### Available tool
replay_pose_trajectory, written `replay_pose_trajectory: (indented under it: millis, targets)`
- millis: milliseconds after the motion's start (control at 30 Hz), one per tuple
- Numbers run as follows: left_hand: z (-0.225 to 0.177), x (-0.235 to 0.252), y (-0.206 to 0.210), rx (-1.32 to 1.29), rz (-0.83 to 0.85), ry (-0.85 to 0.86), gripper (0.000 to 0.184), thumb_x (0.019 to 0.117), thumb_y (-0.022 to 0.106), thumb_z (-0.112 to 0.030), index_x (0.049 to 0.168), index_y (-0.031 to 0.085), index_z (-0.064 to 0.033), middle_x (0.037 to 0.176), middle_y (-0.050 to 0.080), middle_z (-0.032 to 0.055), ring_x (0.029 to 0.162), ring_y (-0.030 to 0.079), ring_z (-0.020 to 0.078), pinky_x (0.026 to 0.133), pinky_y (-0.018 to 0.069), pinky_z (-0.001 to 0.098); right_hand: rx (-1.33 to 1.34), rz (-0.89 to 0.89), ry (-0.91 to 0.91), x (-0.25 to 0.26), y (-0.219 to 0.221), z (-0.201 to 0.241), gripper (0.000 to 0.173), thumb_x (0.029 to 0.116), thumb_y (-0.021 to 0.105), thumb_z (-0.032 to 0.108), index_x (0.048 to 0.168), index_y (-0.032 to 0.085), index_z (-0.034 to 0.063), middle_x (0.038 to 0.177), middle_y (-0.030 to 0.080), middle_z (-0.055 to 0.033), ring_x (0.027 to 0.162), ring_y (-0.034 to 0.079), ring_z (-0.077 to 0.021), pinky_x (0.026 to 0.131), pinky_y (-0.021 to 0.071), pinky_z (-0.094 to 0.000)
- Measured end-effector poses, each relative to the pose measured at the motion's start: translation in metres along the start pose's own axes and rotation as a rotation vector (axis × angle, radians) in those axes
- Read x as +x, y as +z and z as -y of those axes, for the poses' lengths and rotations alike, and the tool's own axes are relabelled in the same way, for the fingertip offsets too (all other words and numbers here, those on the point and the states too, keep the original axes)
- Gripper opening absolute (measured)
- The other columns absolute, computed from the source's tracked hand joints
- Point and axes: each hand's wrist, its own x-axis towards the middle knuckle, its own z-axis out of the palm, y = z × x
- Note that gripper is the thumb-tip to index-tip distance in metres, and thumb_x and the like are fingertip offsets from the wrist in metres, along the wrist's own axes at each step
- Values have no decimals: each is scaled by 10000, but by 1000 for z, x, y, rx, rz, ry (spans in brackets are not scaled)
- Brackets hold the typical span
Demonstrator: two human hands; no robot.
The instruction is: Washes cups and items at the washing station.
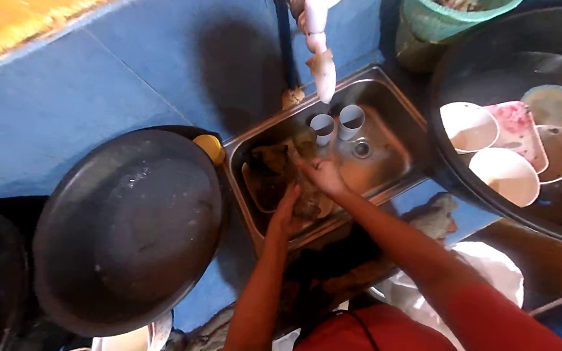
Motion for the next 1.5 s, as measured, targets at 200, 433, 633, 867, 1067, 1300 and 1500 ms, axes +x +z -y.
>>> replay_pose_trajectory:
  millis: [200,433,633,867,1067,1300,1500]
  targets:
    - [11,7,-1,208,-296,299,601,1106,429,-392,1636,234,-188,1586,436,114,1395,488,226,1131,434,444,-88,-136,-149,-40,68,-10,461,1092,467,213,1514,462,27,1526,432,-295,1355,506,-438,1090,465,-557]
    - [19,-15,0,-656,-62,-22,549,1017,407,-621,1179,616,-140,918,699,103,680,694,188,549,600,316,202,57,42,0,37,-28,445,968,692,455,1196,656,74,986,674,-114,801,629,-186,700,545,-398]
    - [2,-24,-3,157,-165,60,640,981,654,-138,1545,351,-139,1229,639,156,1000,664,231,844,581,417,-367,309,-85,23,27,11,522,1018,598,494,1095,737,-4,1011,717,-216,959,690,-376,886,527,-631]
    - [-96,-117,-38,623,-468,477,1001,893,790,-242,1653,140,-284,1451,565,154,1152,665,256,912,590,450,-551,-24,-145,97,9,28,535,1019,603,428,1343,599,2,1307,621,-280,1207,609,-469,998,460,-691]
    - [-131,-169,-194,1002,-1170,281,1025,853,835,-315,1629,181,-176,1290,608,350,1125,640,525,926,507,687,-1085,114,-138,112,27,-9,480,1006,606,162,1409,503,-76,1347,557,-373,1186,580,-589,892,470,-762]
    - [-105,-179,-263,1198,-1221,-276,1030,881,808,-439,1614,176,-88,1340,521,436,1228,532,626,973,429,762,-769,62,44,74,-12,-3,546,1032,568,494,1243,674,1,1216,676,-288,1198,620,-487,991,443,-710]
    - [-119,-160,-103,1376,-902,427,706,1026,622,-284,1560,310,55,1550,348,368,1409,390,550,1124,352,685,58,-165,163,34,-22,-40,551,1056,491,517,1050,672,-4,833,643,-93,691,606,-174,639,533,-393]
